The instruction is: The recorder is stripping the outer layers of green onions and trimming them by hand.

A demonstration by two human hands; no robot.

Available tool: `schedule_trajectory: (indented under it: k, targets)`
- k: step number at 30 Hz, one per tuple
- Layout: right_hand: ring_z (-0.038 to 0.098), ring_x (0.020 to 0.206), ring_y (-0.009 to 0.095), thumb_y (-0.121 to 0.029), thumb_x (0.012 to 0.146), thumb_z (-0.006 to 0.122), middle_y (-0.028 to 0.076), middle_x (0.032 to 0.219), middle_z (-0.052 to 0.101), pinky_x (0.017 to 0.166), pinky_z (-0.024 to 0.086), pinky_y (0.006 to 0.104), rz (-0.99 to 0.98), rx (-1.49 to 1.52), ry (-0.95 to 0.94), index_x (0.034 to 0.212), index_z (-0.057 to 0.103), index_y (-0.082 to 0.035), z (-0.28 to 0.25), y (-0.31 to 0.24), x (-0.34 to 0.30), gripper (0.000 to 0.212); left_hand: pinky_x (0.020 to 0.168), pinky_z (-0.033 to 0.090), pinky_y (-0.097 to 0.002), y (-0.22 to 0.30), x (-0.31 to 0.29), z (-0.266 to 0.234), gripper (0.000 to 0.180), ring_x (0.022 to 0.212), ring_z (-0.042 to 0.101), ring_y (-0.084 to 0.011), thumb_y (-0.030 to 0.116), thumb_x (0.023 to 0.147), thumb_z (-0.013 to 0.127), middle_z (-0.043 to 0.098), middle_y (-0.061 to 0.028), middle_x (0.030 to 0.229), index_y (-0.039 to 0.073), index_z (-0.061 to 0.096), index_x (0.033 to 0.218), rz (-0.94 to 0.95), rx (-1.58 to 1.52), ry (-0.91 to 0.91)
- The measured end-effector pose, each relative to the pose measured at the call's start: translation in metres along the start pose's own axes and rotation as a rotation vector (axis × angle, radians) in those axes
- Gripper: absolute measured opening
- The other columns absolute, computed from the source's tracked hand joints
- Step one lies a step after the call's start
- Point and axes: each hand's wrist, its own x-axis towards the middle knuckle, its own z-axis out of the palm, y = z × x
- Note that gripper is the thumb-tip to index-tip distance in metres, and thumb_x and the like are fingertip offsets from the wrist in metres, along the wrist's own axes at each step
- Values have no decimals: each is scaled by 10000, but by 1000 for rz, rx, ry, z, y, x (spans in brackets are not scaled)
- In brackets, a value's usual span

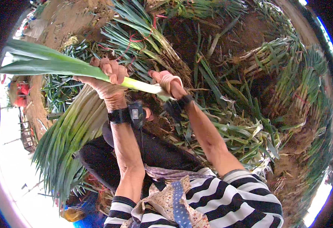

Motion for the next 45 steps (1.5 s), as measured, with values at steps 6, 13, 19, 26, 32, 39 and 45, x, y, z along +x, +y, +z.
schedule_trajectory:
  k: [6,13,19,26,32,39,45]
  targets:
    - [589,846,323,-347,862,427,155,937,629,747,458,371,49,-335,510,1073,585,-78,-54,47,-14,376,248,281,-259,-4,5,14,687,278,383,-145,786,690,394,478,-51,469,114,536,689,-52,-23,111]
    - [603,807,196,-216,880,507,97,880,620,710,475,280,-519,-127,627,1070,569,-89,46,-44,-77,237,254,245,-272,-1,2,20,745,280,363,-191,854,625,330,438,-76,438,124,477,587,-85,75,271]
    - [576,801,210,-91,855,441,103,906,576,686,483,287,-666,-416,-42,984,528,-11,44,-16,-29,175,283,272,-266,-16,-19,11,461,277,311,-141,594,817,442,391,-25,432,146,399,718,-61,-15,131]
    - [566,623,177,-242,864,506,51,779,623,615,475,299,-339,-851,-354,962,606,-30,8,35,-35,254,273,288,-268,-28,-24,21,347,279,326,-141,407,883,457,398,-27,457,115,395,707,-196,-80,13]
    - [552,998,175,-379,891,456,77,1088,602,887,415,279,-228,-185,130,1161,547,-53,-78,77,-66,433,280,278,-265,-17,3,8,552,287,331,-125,669,756,464,453,-8,509,120,456,694,-145,-147,68]
    - [587,674,187,-323,861,508,123,736,584,595,451,303,-246,-552,-134,1004,596,-78,-11,-27,-116,297,292,211,-221,7,8,-13,742,342,337,-122,846,608,386,410,-24,519,108,423,676,-100,70,465]
    - [468,419,281,-213,737,672,106,470,443,405,352,380,-493,-882,40,747,594,-81,-33,31,-185,153,361,255,-324,46,6,-43,594,382,371,-201,658,759,292,438,-72,533,86,431,681,-79,222,838]
